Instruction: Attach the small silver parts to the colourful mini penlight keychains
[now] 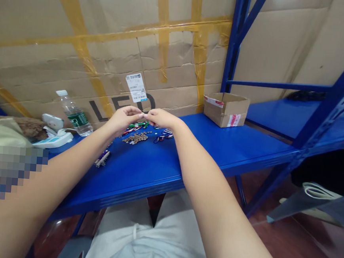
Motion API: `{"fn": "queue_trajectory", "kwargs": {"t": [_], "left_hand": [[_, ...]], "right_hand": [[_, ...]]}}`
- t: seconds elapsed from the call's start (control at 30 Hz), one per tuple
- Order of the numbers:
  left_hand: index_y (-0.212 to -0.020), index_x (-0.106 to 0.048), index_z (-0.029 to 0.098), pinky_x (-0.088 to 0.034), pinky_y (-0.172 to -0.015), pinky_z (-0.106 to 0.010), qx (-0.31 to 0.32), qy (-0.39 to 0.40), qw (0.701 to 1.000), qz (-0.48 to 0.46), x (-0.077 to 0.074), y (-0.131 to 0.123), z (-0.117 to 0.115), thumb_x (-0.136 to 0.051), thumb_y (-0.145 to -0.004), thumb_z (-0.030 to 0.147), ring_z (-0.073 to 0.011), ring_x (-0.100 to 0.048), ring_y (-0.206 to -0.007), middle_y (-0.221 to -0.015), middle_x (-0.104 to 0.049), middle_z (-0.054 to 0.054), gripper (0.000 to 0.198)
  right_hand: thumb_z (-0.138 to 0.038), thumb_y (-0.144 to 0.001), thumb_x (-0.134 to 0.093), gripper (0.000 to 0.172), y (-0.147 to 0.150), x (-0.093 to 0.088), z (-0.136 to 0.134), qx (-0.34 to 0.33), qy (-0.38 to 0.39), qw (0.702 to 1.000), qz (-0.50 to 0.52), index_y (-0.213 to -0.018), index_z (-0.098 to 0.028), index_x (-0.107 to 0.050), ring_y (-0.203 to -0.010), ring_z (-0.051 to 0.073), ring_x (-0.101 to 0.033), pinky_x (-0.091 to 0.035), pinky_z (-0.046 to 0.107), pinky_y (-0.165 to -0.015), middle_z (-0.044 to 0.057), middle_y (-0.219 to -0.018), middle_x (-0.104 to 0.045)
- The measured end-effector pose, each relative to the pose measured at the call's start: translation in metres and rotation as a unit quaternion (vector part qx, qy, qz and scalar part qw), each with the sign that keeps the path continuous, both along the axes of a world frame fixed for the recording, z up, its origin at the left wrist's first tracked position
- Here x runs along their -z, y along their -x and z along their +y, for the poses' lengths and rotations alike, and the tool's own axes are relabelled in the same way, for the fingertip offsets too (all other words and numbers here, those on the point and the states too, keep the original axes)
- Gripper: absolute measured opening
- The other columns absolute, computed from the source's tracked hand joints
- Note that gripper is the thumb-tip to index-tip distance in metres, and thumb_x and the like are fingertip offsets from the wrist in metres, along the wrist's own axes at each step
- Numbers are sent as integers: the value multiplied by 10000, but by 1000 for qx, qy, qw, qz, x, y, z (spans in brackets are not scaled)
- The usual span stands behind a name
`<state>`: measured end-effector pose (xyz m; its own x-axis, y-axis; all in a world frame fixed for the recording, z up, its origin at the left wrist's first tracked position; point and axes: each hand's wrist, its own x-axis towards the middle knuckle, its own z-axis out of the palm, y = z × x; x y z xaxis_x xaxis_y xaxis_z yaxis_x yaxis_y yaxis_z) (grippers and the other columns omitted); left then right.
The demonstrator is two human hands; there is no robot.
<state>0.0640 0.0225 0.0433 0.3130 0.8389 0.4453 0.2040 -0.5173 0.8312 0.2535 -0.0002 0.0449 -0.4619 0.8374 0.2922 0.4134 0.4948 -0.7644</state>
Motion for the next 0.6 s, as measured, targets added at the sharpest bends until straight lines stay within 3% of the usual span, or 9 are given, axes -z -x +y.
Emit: {"fn": "queue_trajectory", "kwargs": {"t": [0.17, 0.23, 0.3, 0.37, 0.43, 0.5, 0.6], "left_hand": [[-953, -614, 149, -486, -753, -289, -1, -8, 1000, 0, -3, -15, 4, -715, -702, 328, -163, -638, -840, -905, -687, -67, 324], [-1027, -599, 154, -484, -708, -274, -41, -25, 999, 22, 2, -26, 3, -652, -762, 342, -165, -635, -835, -935, -684, -70, 329], [-990, -613, 148, -483, -711, -275, -73, -58, 990, 109, 11, -40, -1, -587, -809, 328, -163, -631, -820, -923, -684, -71, 257], [-885, -656, 159, -478, -761, -285, -14, -127, 948, 291, 21, -55, -7, -619, -785, 325, -179, -625, -846, -899, -687, -60, 197], [-877, -685, 186, -463, -817, -314, 2, -224, 865, 449, 29, -69, -12, -637, -764, 324, -218, -609, -919, -930, -680, -61, 184], [-910, -700, 217, -458, -829, -319, -18, -269, 807, 526, 33, -81, -16, -581, -798, 300, -232, -598, -957, -968, -670, -62, 184], [-903, -711, 236, -464, -810, -297, -30, -282, 775, 564, 33, -91, -15, -515, -812, 241, -218, -608, -932, -974, -666, -50, 216]], "right_hand": [[-362, -924, -449, 298, -12, -5, -1, -37, 52, 996, 59, -690, -177, -460, -438, 60, -292, -215, 213, -415, -41, -579, -424], [-365, -922, -451, 296, -18, -4, 4, 24, 36, 996, 81, -695, -176, -465, -435, 63, -313, -228, 214, -416, -37, -578, -437], [-364, -924, -443, 292, -25, -2, 14, 136, -1, 985, 105, -703, -175, -470, -440, 70, -347, -260, 215, -430, -33, -574, -454], [-351, -931, -421, 293, -31, 1, 23, 244, -37, 960, 130, -709, -172, -484, -458, 79, -387, -302, 213, -465, -27, -564, -473], [-342, -931, -416, 290, -36, 4, 31, 288, -55, 946, 137, -722, -165, -510, -484, 87, -421, -334, 212, -500, -20, -561, -493], [-347, -922, -433, 289, -38, 6, 34, 300, -62, 943, 133, -719, -162, -520, -504, 92, -441, -352, 214, -525, -15, -563, -510], [-353, -909, -458, 291, -36, 6, 33, 295, -68, 946, 118, -694, -164, -512, -522, 97, -454, -360, 217, -544, -10, -566, -524]]}}
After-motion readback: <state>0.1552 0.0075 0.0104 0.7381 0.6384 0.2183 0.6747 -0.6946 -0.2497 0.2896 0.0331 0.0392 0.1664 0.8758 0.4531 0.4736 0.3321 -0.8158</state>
